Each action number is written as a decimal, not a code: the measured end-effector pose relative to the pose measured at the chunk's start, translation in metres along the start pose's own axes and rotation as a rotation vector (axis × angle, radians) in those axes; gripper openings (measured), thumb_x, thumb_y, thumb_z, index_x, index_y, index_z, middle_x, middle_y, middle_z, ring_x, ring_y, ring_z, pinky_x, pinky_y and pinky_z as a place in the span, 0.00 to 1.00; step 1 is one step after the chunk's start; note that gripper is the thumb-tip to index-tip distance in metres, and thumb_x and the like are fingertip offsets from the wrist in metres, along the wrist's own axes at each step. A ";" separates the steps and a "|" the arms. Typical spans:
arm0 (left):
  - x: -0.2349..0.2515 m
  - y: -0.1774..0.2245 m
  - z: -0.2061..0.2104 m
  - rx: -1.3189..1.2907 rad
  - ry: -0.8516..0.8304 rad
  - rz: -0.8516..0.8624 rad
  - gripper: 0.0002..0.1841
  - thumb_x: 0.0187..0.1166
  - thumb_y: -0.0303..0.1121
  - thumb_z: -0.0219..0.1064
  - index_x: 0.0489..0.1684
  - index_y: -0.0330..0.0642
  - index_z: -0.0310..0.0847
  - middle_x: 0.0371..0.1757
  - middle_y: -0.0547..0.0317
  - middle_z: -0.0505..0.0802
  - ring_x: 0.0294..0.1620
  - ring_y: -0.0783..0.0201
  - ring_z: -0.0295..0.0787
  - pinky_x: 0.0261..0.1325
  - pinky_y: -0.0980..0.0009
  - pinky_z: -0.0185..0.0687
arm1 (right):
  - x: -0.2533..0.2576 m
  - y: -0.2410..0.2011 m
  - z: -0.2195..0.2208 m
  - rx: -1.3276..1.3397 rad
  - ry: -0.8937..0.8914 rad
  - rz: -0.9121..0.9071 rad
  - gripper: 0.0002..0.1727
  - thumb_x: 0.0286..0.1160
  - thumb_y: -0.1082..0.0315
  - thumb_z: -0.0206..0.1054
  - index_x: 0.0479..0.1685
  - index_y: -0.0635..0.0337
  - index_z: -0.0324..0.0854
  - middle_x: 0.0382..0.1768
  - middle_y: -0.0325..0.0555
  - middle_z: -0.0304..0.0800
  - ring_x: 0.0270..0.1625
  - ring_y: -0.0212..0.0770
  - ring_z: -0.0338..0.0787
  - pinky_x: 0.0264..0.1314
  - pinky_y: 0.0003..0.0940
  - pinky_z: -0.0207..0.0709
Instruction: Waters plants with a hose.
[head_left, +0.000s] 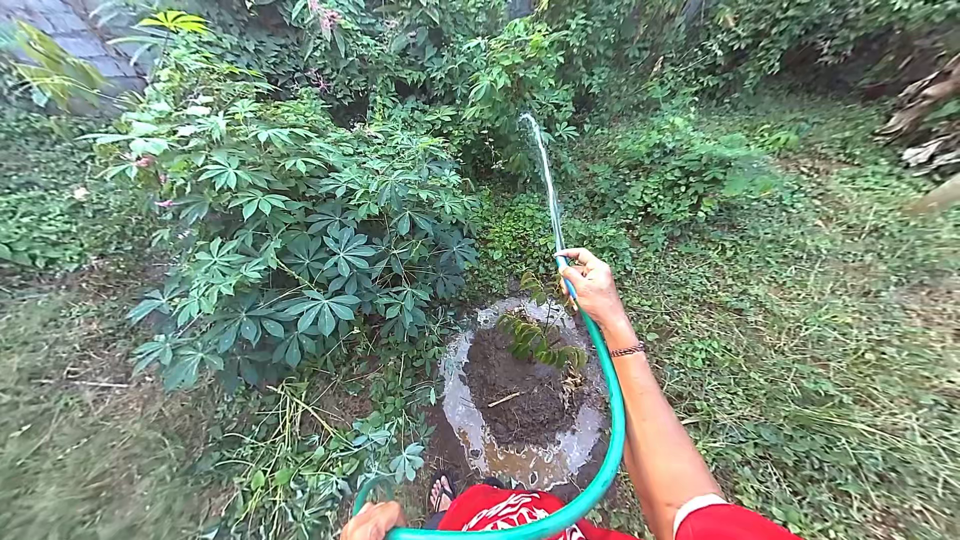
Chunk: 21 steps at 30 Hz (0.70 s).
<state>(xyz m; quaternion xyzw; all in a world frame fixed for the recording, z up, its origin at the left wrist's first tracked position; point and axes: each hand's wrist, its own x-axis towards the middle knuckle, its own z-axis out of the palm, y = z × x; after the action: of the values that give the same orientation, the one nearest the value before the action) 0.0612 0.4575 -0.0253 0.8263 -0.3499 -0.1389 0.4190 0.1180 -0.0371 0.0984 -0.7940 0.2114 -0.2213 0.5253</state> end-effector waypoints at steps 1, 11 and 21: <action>0.000 0.000 0.000 -0.003 -0.002 0.002 0.29 0.61 0.60 0.82 0.19 0.38 0.84 0.23 0.51 0.88 0.30 0.54 0.86 0.43 0.53 0.78 | 0.000 0.000 0.000 -0.003 0.000 -0.002 0.17 0.89 0.70 0.59 0.72 0.56 0.79 0.19 0.43 0.83 0.12 0.32 0.74 0.12 0.26 0.68; 0.001 0.003 -0.002 -0.023 -0.002 0.009 0.31 0.60 0.62 0.81 0.20 0.37 0.85 0.22 0.51 0.88 0.29 0.55 0.85 0.43 0.53 0.77 | 0.002 -0.002 0.005 0.000 -0.022 -0.010 0.16 0.88 0.69 0.60 0.71 0.55 0.80 0.18 0.43 0.81 0.11 0.32 0.72 0.12 0.26 0.67; -0.001 0.002 0.001 -0.006 0.010 -0.001 0.30 0.60 0.61 0.81 0.20 0.38 0.85 0.23 0.52 0.88 0.29 0.55 0.85 0.42 0.54 0.77 | 0.003 0.002 0.002 0.006 -0.016 -0.012 0.16 0.88 0.69 0.59 0.71 0.55 0.80 0.18 0.43 0.82 0.11 0.32 0.73 0.12 0.26 0.68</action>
<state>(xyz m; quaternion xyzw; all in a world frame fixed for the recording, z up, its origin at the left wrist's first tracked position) 0.0589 0.4570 -0.0240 0.8257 -0.3471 -0.1359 0.4234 0.1218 -0.0379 0.0964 -0.7953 0.2017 -0.2187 0.5282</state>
